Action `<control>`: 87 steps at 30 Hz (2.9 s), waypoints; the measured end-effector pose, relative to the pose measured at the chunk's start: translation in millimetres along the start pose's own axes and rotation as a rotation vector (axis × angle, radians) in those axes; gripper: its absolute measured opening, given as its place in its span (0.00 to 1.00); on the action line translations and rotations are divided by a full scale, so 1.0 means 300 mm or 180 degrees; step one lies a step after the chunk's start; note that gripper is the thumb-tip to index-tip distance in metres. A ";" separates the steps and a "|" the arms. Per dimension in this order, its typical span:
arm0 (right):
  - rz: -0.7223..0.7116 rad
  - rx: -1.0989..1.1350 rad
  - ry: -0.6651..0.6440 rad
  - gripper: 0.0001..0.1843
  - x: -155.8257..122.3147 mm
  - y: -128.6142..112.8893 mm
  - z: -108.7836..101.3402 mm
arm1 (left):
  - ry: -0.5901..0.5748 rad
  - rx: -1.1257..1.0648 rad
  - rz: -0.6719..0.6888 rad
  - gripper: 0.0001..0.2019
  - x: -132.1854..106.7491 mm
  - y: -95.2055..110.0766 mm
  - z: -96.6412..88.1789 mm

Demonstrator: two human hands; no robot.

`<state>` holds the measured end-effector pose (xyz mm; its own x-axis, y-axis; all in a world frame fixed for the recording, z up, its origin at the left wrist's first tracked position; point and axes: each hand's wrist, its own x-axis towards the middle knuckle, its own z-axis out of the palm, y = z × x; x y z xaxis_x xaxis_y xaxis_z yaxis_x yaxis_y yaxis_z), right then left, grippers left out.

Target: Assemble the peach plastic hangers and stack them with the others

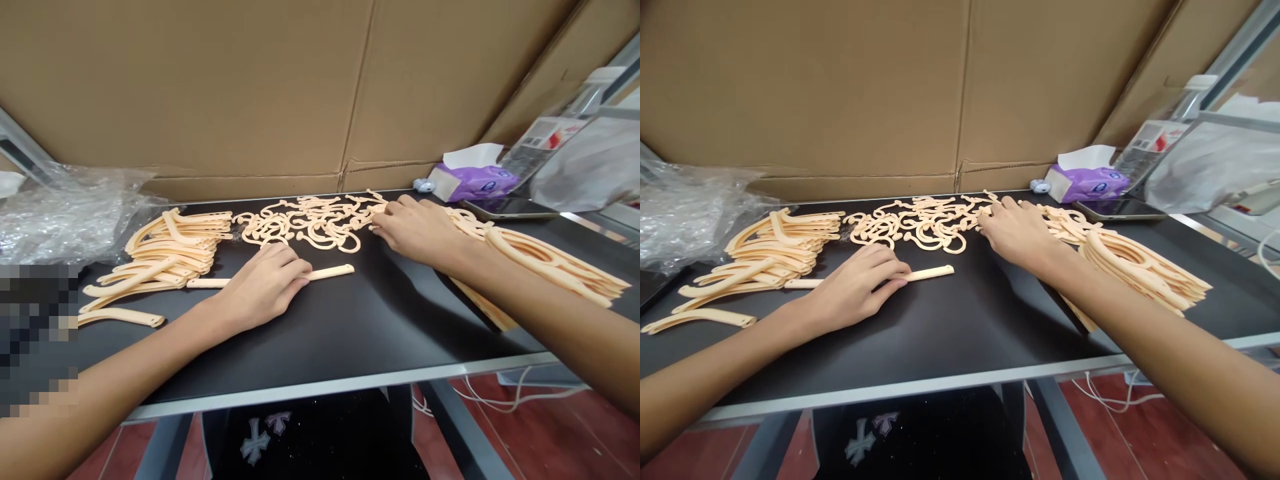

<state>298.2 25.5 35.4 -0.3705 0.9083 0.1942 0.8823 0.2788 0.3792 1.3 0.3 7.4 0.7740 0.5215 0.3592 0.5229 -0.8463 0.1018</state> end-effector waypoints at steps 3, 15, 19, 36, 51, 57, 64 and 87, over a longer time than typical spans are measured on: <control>-0.0092 0.0062 0.0256 0.19 0.009 0.014 -0.030 | 0.0066 -0.0035 0.0031 0.12 0.001 0.009 0.001; -0.0304 0.2626 0.1028 0.17 0.048 -0.169 -0.280 | 0.0498 0.1012 0.0348 0.12 -0.003 -0.009 -0.051; -0.0764 0.2833 0.0236 0.15 0.038 -0.192 -0.208 | 0.0393 0.1164 0.0334 0.13 -0.009 -0.009 -0.049; -0.0704 0.2588 -0.1029 0.13 0.042 -0.089 -0.143 | 0.0500 0.0351 0.0143 0.16 -0.019 -0.014 -0.017; -0.0906 0.2751 -0.1175 0.12 0.058 -0.083 -0.132 | 0.0688 0.0302 -0.0169 0.10 -0.006 0.017 -0.002; -0.0982 0.2816 -0.1119 0.12 0.060 -0.073 -0.131 | 0.0670 0.0284 -0.0151 0.10 -0.001 0.019 -0.001; -0.0948 0.2810 -0.1276 0.11 0.061 -0.074 -0.123 | 0.0674 0.0107 -0.0091 0.11 0.002 0.023 -0.004; -0.0819 0.2578 -0.1263 0.13 0.060 -0.093 -0.134 | 0.0817 -0.0099 -0.0145 0.09 0.019 0.020 0.000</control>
<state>255.1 21.6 64.8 -0.5878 0.7870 -0.1875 0.7757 0.4825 -0.4067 8.8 -1.7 10.0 0.6319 0.5177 0.5768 0.5409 -0.8275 0.1502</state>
